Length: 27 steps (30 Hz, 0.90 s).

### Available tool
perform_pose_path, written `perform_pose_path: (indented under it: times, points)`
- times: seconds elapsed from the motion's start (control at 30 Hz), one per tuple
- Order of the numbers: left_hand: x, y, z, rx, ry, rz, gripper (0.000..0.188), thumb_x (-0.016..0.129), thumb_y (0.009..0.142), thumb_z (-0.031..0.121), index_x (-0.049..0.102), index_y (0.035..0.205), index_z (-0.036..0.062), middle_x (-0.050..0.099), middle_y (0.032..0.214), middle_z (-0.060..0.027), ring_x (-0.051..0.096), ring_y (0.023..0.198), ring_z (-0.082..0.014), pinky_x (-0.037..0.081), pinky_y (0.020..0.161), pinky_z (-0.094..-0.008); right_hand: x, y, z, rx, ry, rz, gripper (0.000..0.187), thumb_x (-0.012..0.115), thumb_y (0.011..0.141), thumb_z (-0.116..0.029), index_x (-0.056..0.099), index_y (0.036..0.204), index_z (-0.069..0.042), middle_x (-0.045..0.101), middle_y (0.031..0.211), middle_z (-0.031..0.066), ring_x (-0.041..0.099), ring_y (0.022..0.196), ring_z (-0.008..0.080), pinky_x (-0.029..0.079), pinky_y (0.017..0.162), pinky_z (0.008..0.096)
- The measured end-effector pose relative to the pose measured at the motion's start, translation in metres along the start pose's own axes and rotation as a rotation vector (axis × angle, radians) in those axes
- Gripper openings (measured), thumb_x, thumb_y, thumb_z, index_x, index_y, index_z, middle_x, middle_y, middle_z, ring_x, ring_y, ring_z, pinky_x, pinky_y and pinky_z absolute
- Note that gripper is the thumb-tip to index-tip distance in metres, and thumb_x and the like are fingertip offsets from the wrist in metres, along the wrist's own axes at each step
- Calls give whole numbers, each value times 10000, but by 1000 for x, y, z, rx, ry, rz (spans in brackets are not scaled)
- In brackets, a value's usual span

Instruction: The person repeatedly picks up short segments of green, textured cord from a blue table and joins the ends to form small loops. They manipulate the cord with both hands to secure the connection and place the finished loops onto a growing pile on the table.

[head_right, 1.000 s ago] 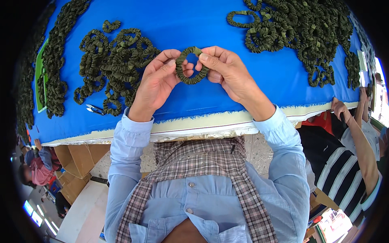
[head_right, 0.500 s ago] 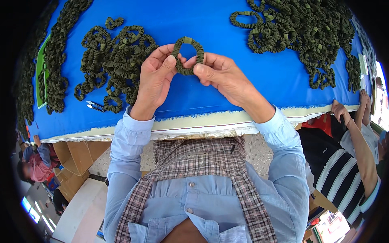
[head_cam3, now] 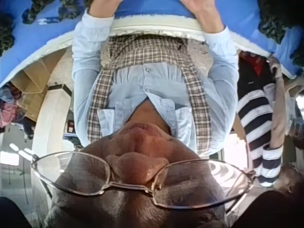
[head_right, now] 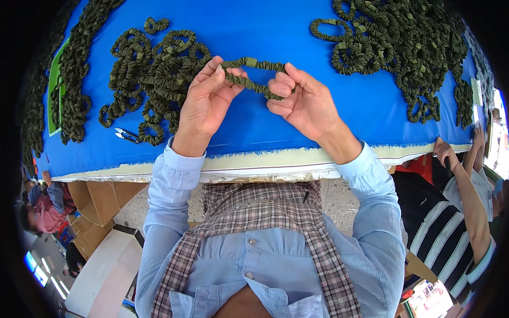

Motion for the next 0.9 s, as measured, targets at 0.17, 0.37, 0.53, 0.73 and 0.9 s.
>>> perform_pose_path:
  times: [0.17,0.37,0.53,0.73,0.9]
  points:
    - [1,0,3,20,-32,28,137,612,875,9,572,995,60,624,879,-91,602,913,-255,473,922,-446,1,-2,-2,14,-7,34,360,386,1006,-301,390,687,-134,419,656,-13,294,535,101,320,514,230]
    - [-2,1,5,0,-17,43,117,621,871,15,571,962,69,626,873,-82,608,906,-252,483,910,-443,0,-2,-3,14,-25,23,365,380,1006,-298,385,681,-133,411,651,-14,299,538,98,323,514,229]
    - [-1,0,7,-18,-28,3,126,626,871,20,567,968,74,634,882,-93,616,899,-244,492,905,-437,2,-2,-4,-12,-74,32,358,375,1008,-296,419,698,-121,411,651,-11,307,547,100,323,521,234]
    - [-5,2,5,-8,-76,-18,103,594,901,37,553,973,99,656,860,-123,638,875,-268,520,842,-431,3,-3,-3,-18,-125,4,355,361,1008,-302,436,716,-113,410,654,-8,314,560,98,311,527,240]
    - [-2,-1,6,-57,-134,-109,132,617,883,31,577,991,96,626,882,-93,562,830,-205,485,795,-355,4,-4,-3,-36,-286,6,343,369,999,-299,438,727,-101,401,641,-8,312,568,100,289,538,242]
Point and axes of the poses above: each hand's wrist, its own y-axis towards the middle knuckle, its own x-axis out of the palm, z = x × y, the point moved 1 cm from there along y, towards the middle knuckle
